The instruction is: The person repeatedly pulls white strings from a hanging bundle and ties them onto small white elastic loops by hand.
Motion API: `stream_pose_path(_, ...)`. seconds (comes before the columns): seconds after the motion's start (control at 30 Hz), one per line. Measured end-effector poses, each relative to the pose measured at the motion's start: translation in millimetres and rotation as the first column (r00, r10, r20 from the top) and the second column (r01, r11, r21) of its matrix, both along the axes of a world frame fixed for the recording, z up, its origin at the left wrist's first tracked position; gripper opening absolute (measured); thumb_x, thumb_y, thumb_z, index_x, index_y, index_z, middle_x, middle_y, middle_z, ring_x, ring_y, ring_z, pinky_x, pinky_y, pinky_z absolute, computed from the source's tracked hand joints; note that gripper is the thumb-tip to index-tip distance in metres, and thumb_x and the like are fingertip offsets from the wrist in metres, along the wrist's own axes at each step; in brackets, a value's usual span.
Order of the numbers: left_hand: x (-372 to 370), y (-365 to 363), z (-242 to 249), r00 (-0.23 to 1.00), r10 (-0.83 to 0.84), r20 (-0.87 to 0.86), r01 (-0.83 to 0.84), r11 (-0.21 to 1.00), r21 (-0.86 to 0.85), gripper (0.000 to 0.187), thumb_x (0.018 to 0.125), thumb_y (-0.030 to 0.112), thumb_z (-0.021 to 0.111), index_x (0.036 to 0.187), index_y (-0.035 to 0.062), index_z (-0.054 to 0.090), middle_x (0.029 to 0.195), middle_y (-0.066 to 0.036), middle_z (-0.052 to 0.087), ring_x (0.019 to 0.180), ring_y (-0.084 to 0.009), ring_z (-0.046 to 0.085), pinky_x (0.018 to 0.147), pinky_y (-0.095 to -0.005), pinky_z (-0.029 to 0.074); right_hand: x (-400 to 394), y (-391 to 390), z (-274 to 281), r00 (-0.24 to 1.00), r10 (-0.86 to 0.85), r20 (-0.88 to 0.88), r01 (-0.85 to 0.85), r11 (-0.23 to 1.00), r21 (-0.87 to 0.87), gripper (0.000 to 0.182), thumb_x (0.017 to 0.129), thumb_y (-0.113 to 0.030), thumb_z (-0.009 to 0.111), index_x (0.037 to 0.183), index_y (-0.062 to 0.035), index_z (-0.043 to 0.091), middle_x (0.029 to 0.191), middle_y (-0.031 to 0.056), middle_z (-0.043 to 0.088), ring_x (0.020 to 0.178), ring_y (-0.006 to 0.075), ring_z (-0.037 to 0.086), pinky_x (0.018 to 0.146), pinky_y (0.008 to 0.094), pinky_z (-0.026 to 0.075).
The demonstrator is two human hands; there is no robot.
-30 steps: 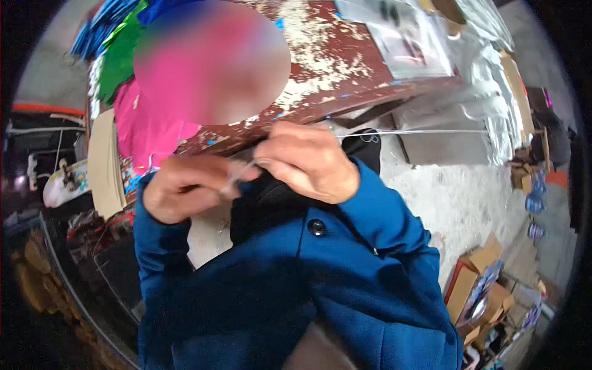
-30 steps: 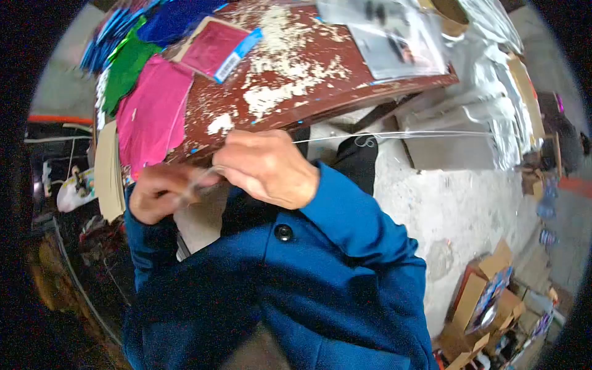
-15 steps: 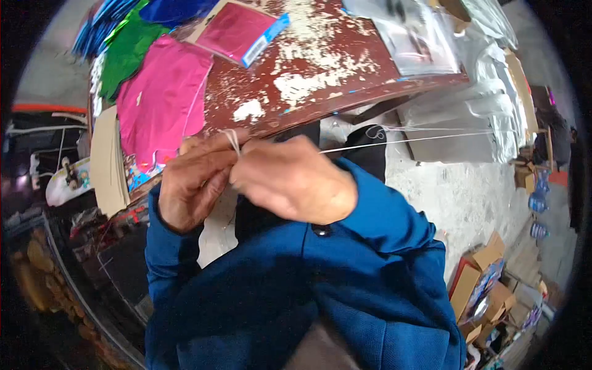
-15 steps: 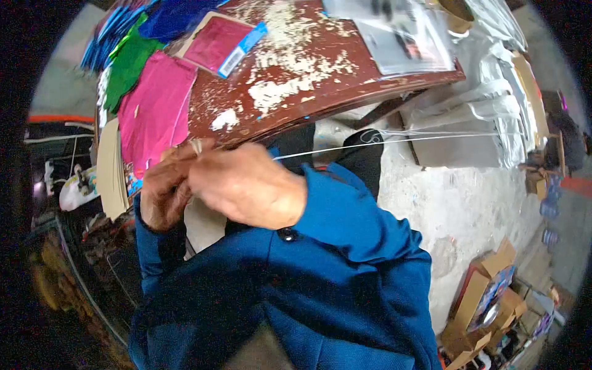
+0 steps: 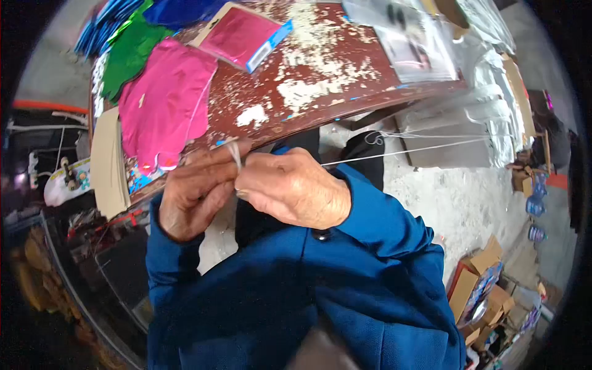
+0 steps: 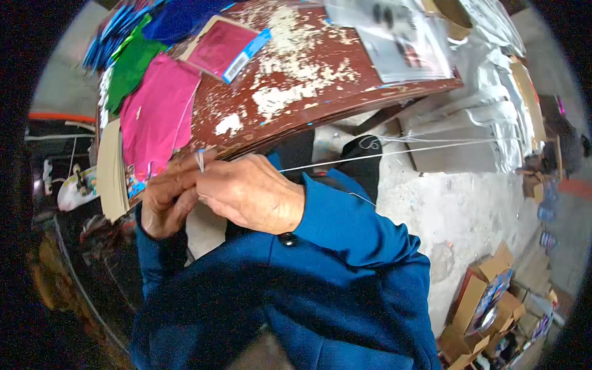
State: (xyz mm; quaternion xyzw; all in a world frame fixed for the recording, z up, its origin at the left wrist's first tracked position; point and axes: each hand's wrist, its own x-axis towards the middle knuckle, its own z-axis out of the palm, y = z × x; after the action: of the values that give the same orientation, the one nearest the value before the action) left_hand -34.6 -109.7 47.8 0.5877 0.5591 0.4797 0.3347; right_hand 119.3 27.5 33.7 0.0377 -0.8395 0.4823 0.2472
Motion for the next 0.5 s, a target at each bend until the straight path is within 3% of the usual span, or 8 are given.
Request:
stream_pose_path(0.07,4,7,-1,0.996,-0.034,-0.08,0.034,0.999,-0.004,0.025,0.079,0.002,0.055,0.102,-0.0031,0.064,0.119,-0.026,0.055,0.103,-0.0324,0.058,0.087,-0.0375,0.045,5,6,4,0.999,-0.034,0.004,0.034,0.999,0.036,0.003,0.079,-0.003,0.057,0.082,-0.0036,0.057,0.072,0.0083,0.051,0.058,0.0252,0.047,0.056,0.0322,0.04)
stream_pose_path(0.2,-16,-4,0,0.887,-0.287,0.361,0.329,0.943,-0.06,0.026,0.078,0.002,0.055,0.102,-0.0032,0.064,0.119,-0.025,0.055,0.105,-0.0331,0.057,0.09,-0.0384,0.043,0,22,-13,0.996,-0.002,-0.088,-0.008,0.994,-0.113,0.005,0.079,-0.002,0.059,0.084,-0.0026,0.058,0.074,0.0089,0.053,0.058,0.0254,0.048,0.056,0.0327,0.04)
stream_pose_path(0.27,-27,-5,-12,0.785,-0.419,0.457,0.411,0.903,0.124,0.027,0.078,0.0,0.053,0.102,-0.0032,0.064,0.118,-0.023,0.057,0.106,-0.0333,0.056,0.091,-0.0384,0.043,1,14,-27,0.997,-0.009,-0.078,-0.002,0.991,-0.132,0.005,0.079,-0.002,0.058,0.084,-0.0024,0.058,0.074,0.0089,0.054,0.058,0.0254,0.048,0.056,0.0327,0.04)
stream_pose_path(0.3,-26,-7,-10,0.796,-0.401,0.454,0.397,0.911,0.108,0.027,0.078,0.0,0.053,0.102,-0.0032,0.064,0.118,-0.023,0.057,0.106,-0.0333,0.056,0.091,-0.0384,0.043,0,6,-35,0.998,-0.017,-0.067,0.007,0.989,-0.149,0.005,0.079,-0.002,0.058,0.084,-0.0022,0.058,0.075,0.0089,0.054,0.058,0.0255,0.048,0.056,0.0327,0.04)
stream_pose_path(0.37,-14,-8,-5,0.93,-0.016,0.368,0.017,1.0,-0.001,0.027,0.079,0.0,0.051,0.102,-0.0031,0.063,0.116,-0.024,0.058,0.104,-0.0328,0.057,0.089,-0.0377,0.044,-2,-9,-44,0.999,-0.016,-0.051,0.007,0.983,-0.182,0.005,0.08,-0.001,0.057,0.085,-0.0017,0.058,0.076,0.009,0.055,0.058,0.0255,0.049,0.056,0.0326,0.04)
stream_pose_path(0.47,3,8,2,0.966,0.078,0.246,-0.074,0.997,-0.024,0.025,0.077,-0.002,0.053,0.101,-0.0026,0.063,0.115,-0.022,0.059,0.104,-0.0317,0.057,0.089,-0.0361,0.044,4,-9,-21,0.999,0.051,-0.01,-0.052,0.974,-0.218,0.004,0.08,0.0,0.057,0.084,-0.0007,0.058,0.074,0.0092,0.056,0.058,0.0252,0.049,0.056,0.0324,0.041)
stream_pose_path(0.5,5,11,-7,0.993,0.038,0.11,-0.041,0.999,0.033,0.025,0.078,-0.003,0.054,0.101,-0.0022,0.063,0.115,-0.02,0.059,0.104,-0.0304,0.057,0.089,-0.0353,0.044,6,-6,-15,0.999,0.031,-0.021,-0.034,0.987,-0.155,0.004,0.079,0.001,0.056,0.083,-0.0004,0.058,0.073,0.0092,0.056,0.057,0.0244,0.049,0.056,0.0316,0.041)
